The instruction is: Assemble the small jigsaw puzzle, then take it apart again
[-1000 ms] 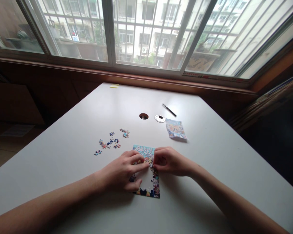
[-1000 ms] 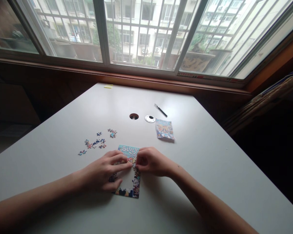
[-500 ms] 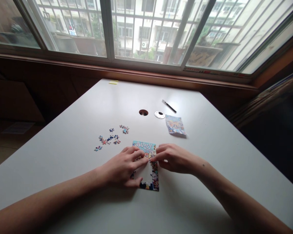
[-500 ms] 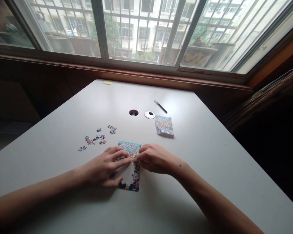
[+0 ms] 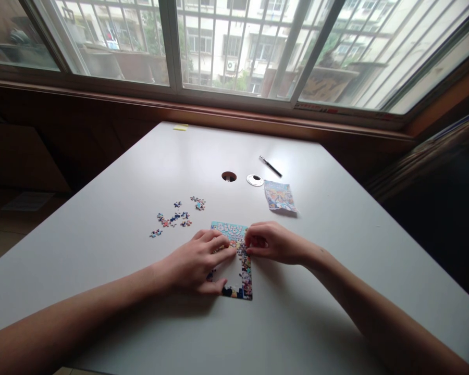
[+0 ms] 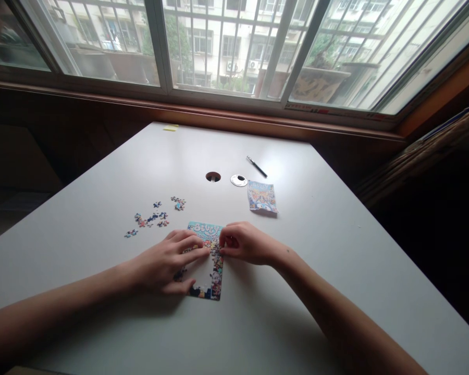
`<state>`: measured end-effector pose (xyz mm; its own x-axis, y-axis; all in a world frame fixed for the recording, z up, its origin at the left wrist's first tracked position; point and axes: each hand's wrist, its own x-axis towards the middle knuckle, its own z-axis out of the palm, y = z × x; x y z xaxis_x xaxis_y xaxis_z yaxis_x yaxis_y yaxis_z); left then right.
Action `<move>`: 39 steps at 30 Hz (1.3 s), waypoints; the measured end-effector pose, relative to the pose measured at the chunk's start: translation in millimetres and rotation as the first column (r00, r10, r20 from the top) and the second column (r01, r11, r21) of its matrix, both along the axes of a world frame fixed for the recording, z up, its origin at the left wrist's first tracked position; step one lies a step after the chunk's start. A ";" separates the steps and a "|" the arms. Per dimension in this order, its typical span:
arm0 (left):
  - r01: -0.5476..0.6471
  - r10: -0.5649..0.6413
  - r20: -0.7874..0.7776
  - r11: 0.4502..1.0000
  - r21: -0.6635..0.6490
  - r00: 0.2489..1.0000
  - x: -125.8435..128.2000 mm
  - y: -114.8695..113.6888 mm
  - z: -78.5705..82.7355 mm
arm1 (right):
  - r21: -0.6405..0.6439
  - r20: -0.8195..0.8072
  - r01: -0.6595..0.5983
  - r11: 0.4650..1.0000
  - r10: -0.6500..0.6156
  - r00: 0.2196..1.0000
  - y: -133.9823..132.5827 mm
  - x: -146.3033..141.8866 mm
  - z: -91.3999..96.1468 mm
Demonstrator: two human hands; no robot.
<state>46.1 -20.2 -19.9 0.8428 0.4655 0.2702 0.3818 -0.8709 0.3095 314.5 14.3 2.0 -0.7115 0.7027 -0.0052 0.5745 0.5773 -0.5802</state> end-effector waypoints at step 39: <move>-0.567 0.567 0.027 0.824 -0.012 0.823 -137.7 89.9 17.2 | -0.236 -0.510 0.317 0.918 -0.395 0.764 15.8 12.1 -33.4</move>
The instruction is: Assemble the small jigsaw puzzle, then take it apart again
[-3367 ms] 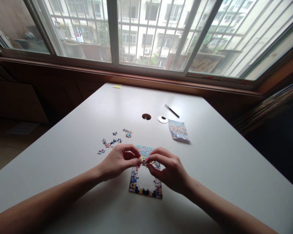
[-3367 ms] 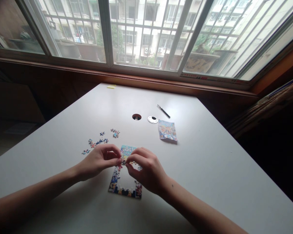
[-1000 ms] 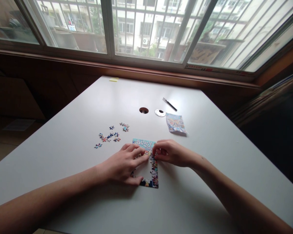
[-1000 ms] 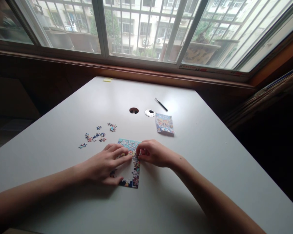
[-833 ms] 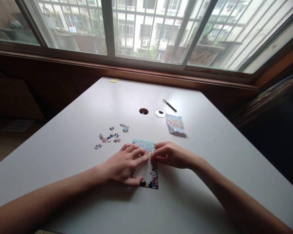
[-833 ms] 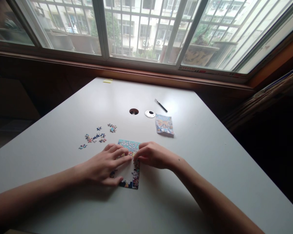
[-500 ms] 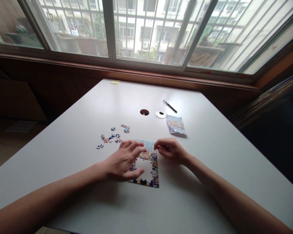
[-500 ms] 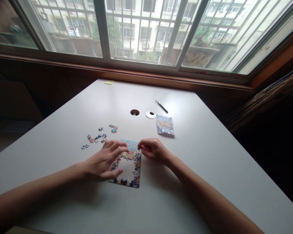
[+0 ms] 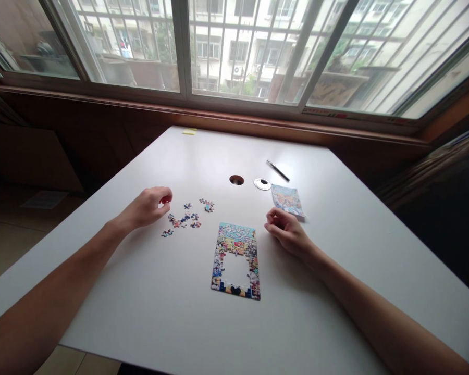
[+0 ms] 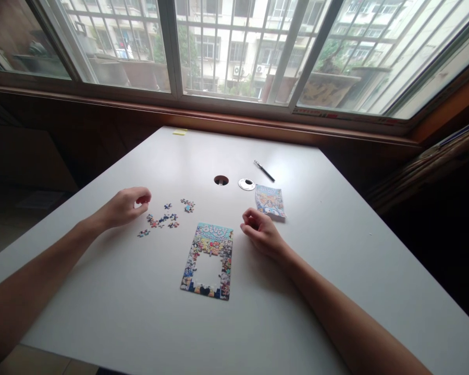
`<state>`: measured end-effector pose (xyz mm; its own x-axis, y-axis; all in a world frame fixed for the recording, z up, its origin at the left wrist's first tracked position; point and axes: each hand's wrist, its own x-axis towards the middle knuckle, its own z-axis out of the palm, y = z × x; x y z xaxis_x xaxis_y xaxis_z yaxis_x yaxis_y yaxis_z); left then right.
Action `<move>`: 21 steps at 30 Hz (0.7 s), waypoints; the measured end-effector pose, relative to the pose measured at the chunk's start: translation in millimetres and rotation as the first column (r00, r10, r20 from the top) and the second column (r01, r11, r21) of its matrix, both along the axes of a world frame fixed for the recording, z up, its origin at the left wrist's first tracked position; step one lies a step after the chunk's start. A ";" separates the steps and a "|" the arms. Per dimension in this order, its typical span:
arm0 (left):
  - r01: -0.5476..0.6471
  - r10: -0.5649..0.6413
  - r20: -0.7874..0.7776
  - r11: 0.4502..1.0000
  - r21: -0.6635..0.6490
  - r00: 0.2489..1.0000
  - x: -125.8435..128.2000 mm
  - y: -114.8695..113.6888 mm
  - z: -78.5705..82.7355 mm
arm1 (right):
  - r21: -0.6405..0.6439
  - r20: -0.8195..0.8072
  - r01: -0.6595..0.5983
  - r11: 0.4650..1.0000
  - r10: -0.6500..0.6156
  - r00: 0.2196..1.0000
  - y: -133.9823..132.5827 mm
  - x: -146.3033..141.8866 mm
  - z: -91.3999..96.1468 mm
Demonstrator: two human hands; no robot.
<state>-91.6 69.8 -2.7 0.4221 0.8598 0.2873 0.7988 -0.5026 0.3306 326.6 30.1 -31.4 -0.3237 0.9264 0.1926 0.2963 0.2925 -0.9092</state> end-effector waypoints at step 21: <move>0.082 -0.082 0.009 0.995 -0.057 0.997 4.1 -3.6 2.0 | -0.004 0.017 -0.021 1.000 0.021 1.000 1.2 -1.3 1.7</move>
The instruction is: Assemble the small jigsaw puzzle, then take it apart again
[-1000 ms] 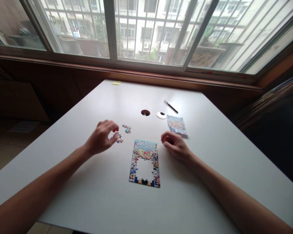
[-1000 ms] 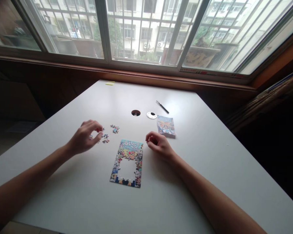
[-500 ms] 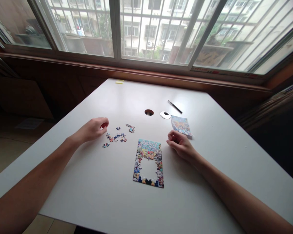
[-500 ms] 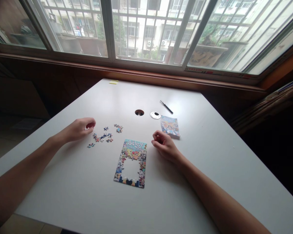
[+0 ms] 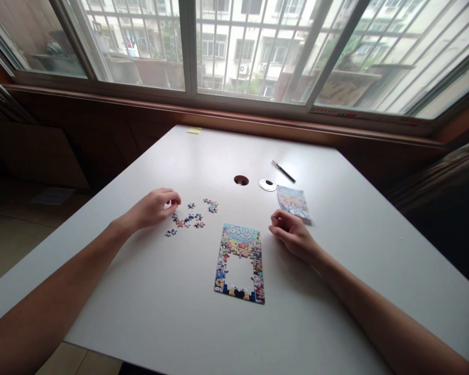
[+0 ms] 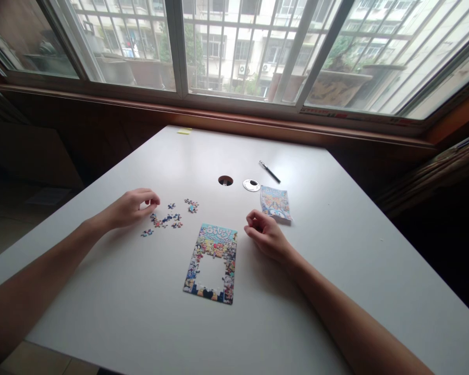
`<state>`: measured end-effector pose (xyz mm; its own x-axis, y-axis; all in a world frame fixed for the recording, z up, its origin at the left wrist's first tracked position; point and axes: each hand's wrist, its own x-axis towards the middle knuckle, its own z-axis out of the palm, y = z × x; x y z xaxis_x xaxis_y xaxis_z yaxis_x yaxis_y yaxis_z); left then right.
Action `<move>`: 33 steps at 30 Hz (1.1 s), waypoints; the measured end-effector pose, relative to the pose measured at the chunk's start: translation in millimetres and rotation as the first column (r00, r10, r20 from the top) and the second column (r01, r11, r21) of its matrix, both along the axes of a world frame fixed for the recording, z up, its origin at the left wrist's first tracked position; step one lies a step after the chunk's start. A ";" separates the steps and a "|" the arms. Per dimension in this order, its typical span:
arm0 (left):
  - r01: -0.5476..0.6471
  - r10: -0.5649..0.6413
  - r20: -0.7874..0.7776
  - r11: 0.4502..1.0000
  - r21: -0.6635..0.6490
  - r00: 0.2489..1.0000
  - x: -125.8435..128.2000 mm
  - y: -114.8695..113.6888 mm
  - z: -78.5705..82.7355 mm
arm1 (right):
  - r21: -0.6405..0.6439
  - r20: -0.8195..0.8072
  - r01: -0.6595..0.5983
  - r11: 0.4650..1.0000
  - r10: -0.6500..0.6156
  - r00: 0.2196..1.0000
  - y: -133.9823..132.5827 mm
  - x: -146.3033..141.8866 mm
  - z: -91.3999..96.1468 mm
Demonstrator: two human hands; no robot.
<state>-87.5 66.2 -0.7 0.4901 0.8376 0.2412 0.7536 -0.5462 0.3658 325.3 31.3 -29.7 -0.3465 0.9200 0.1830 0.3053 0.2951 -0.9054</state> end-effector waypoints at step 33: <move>-0.042 0.088 0.425 0.992 -0.116 0.901 13.0 -9.6 18.2 | 0.019 0.051 0.015 1.000 -0.016 0.999 -1.1 -2.6 -0.5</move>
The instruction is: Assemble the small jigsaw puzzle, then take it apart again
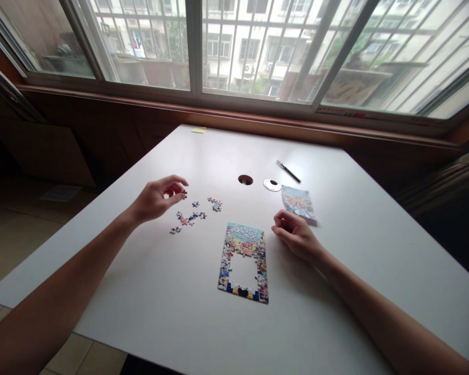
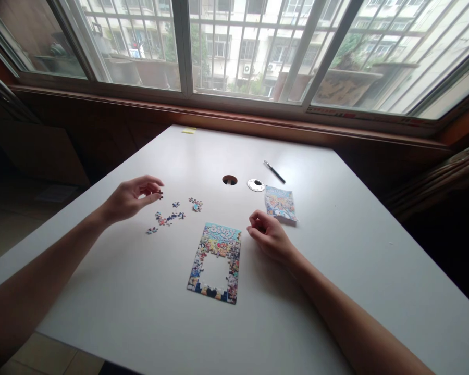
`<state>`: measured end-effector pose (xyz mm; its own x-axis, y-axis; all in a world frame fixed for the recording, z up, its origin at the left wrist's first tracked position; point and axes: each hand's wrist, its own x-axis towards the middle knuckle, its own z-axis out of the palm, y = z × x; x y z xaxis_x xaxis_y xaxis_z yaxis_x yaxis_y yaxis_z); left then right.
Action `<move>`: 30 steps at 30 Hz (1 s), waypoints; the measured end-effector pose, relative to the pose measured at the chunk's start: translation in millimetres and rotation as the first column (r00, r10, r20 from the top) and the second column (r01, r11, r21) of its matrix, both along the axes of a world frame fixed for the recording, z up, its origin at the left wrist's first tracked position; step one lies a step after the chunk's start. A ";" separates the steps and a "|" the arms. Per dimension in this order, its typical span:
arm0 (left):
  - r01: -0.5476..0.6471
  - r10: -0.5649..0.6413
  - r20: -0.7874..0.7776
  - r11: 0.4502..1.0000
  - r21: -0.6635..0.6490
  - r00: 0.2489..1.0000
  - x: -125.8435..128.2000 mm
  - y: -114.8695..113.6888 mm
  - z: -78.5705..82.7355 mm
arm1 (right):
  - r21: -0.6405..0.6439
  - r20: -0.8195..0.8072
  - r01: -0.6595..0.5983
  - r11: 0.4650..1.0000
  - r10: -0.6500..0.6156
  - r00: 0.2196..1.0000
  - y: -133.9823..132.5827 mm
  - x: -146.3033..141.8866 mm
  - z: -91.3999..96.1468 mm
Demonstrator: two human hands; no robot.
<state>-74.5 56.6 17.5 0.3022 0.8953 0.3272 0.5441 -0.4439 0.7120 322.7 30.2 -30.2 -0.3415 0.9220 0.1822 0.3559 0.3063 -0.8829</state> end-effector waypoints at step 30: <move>0.516 -0.198 0.573 0.717 -0.469 0.795 98.4 -73.3 -19.4 | 0.394 0.228 -0.262 0.881 0.183 0.956 -62.3 -61.9 28.9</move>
<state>23.9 -16.7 -1.9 0.5984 0.8008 -0.0263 -0.0230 0.0500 0.9985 260.8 -32.0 -1.3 -0.5921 0.6704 0.4471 0.3740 0.7201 -0.5845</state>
